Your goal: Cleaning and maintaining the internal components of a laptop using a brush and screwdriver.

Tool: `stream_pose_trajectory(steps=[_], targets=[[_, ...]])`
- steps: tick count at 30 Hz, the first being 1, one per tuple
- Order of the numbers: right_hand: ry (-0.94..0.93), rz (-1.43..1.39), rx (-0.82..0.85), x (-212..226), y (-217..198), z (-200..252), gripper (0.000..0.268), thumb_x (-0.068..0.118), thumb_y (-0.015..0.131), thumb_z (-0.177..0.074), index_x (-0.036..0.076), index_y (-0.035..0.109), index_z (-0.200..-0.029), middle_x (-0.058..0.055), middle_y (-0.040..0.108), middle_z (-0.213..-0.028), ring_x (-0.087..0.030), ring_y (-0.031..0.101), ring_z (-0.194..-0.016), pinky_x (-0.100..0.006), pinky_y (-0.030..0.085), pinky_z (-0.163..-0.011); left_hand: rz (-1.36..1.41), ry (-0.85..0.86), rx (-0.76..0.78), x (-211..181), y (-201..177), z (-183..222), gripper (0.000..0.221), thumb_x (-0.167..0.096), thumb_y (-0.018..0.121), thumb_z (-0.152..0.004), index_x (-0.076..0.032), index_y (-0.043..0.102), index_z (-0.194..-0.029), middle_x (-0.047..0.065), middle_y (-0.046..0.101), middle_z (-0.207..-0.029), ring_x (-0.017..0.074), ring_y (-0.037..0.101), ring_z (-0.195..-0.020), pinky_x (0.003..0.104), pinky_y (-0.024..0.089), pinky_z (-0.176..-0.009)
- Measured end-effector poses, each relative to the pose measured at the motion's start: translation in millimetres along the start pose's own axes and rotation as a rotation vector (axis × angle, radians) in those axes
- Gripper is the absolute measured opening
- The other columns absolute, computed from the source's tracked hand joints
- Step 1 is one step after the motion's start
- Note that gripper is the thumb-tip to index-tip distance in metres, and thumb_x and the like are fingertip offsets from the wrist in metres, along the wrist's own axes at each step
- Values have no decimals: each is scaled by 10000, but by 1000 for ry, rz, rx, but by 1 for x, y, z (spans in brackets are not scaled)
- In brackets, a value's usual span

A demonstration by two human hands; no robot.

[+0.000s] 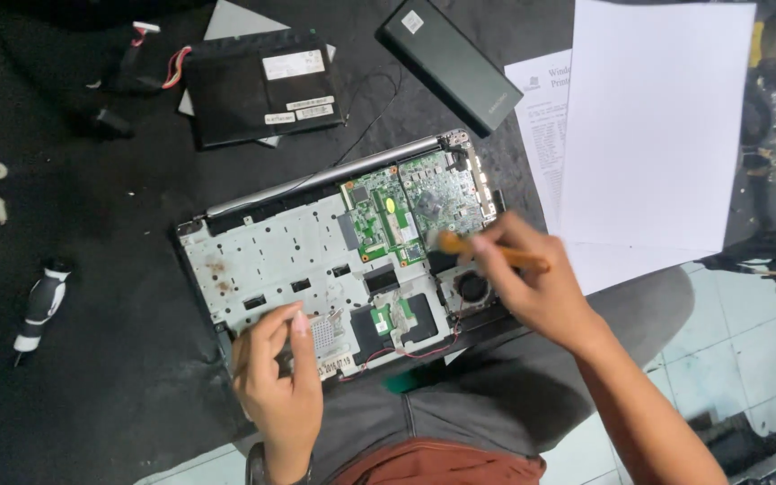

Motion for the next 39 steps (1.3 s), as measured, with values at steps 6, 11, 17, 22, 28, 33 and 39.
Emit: stream_pose_trajectory(steps=[6, 11, 17, 22, 28, 33, 39], targets=[[-26, 171, -175, -1, -9, -6, 180, 124, 547, -1083, 41, 594, -931, -57, 702, -789, -84, 502, -533, -214, 321, -449, 31, 64, -15, 2, 0, 0, 188, -178, 609, -1044, -68, 690, -1175, 92, 752, -1044, 241, 711, -975, 357, 583, -825], [31, 180, -88, -11, -5, -5, 171, 199, 566, -1074, 81, 622, -964, -42, 712, -764, -104, 553, -547, -235, 373, -473, 49, 92, -29, -2, -1, -2, 192, -179, 601, -1045, -51, 692, -1155, 99, 756, -1053, 258, 704, -984, 362, 614, -847], [57, 30, 121, -3, 1, -10, 219, 245, 505, -1067, 113, 635, -949, -26, 719, -720, -73, 607, -534, -182, 388, -452, 44, 121, -46, -4, -3, -2, 165, -166, 615, -1040, -61, 690, -1142, 88, 763, -1058, 236, 720, -954, 348, 604, -847], [117, 6, -1, 1, -16, -40, 263, 280, 530, -1083, 88, 611, -923, -35, 693, -696, -114, 661, -634, -229, 502, -652, 35, 135, -39, -5, -3, -2, 164, -175, 617, -1041, -78, 686, -1154, 76, 764, -1061, 231, 731, -931, 360, 572, -892], [-80, 482, -135, 8, -25, -73, 167, 175, 584, -1114, 85, 538, -982, -42, 698, -755, -177, 558, -519, -345, 420, -495, 33, 127, -58, -5, -3, -2, 159, -167, 620, -1038, -79, 696, -1147, 70, 775, -1044, 230, 747, -912, 370, 553, -930], [-150, 614, -49, 2, -12, -92, 231, 204, 569, -1123, 100, 473, -940, -65, 594, -598, -293, 494, -424, -425, 355, -451, 32, 116, -50, -4, -2, -2, 170, -192, 609, -1041, -88, 695, -1145, 73, 768, -1062, 249, 751, -919, 374, 573, -901], [-45, 292, 242, 26, 31, -93, 215, 104, 523, -1085, 85, 567, -876, -101, 803, -793, -28, 439, -384, -151, 319, -306, 20, 129, -73, -5, -3, -3, 184, -210, 607, -1038, -82, 711, -1120, 73, 776, -1024, 230, 749, -907, 346, 594, -829]])
Point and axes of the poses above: each hand's wrist, its own z-axis away from the middle knuckle, its own y-axis out of the palm, x = y × z, the point moved 5 cm from there along -z, towards the middle knuckle
